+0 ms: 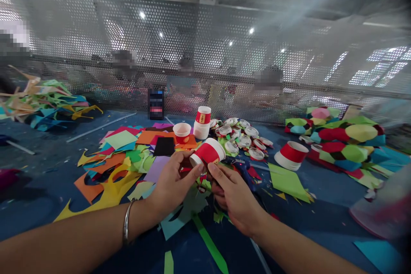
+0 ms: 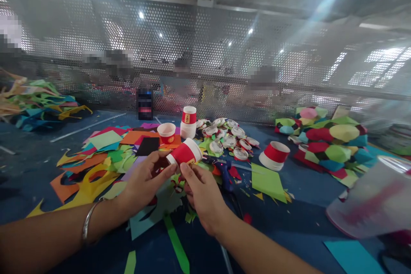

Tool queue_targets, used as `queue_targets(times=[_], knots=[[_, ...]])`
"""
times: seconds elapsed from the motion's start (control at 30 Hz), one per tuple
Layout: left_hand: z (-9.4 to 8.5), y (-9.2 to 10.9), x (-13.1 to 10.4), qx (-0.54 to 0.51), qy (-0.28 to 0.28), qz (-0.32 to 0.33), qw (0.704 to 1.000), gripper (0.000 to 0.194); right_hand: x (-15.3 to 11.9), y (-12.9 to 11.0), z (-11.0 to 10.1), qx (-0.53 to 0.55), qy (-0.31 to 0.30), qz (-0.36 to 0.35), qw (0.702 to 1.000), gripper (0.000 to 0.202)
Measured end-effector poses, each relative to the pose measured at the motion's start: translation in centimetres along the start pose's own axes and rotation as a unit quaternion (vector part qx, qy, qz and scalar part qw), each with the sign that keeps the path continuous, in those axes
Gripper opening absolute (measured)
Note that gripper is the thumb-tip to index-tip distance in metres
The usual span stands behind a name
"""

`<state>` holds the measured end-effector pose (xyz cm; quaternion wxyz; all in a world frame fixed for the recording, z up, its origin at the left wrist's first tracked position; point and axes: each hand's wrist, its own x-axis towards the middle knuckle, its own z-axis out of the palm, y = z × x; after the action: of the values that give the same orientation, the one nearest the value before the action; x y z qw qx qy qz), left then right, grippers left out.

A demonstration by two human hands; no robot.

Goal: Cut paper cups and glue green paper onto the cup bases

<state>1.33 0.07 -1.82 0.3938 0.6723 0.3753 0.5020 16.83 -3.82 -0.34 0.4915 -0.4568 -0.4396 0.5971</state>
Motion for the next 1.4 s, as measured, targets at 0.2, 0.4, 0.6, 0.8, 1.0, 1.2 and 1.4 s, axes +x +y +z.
queue_targets(times=[0.2, 0.4, 0.6, 0.8, 1.0, 1.2, 1.4], knots=[[-0.1, 0.6, 0.2, 0.002, 0.000, 0.012, 1.000, 0.034, -0.1, -0.3, 0.2, 0.002, 0.008, -0.017, 1.000, 0.039], [-0.1, 0.5, 0.5, 0.011, 0.027, 0.027, 0.999, 0.037, -0.3, -0.6, 0.4, -0.009, 0.018, -0.015, 1.000, 0.041], [-0.3, 0.5, 0.0, 0.118, 0.029, 0.089, 0.989, 0.038, -0.5, -0.6, 0.6, 0.004, 0.022, -0.008, 1.000, 0.041], [-0.3, 0.9, -0.3, 0.132, 0.029, 0.116, 0.984, 0.040, -0.6, -0.5, 0.5, 0.020, 0.014, -0.031, 0.999, 0.040], [0.2, 1.0, 0.0, -0.125, -0.051, -0.036, 0.990, 0.046, -0.5, -0.2, 0.4, 0.003, -0.007, -0.062, 0.998, 0.036], [0.0, 1.3, 0.1, -0.116, -0.088, -0.014, 0.989, 0.030, -0.5, 0.3, 0.0, -0.021, -0.009, -0.065, 0.998, 0.034], [-0.1, 1.3, 0.2, -0.072, -0.068, 0.009, 0.995, 0.031, -0.2, 0.3, -0.1, -0.025, -0.016, -0.067, 0.997, 0.036]])
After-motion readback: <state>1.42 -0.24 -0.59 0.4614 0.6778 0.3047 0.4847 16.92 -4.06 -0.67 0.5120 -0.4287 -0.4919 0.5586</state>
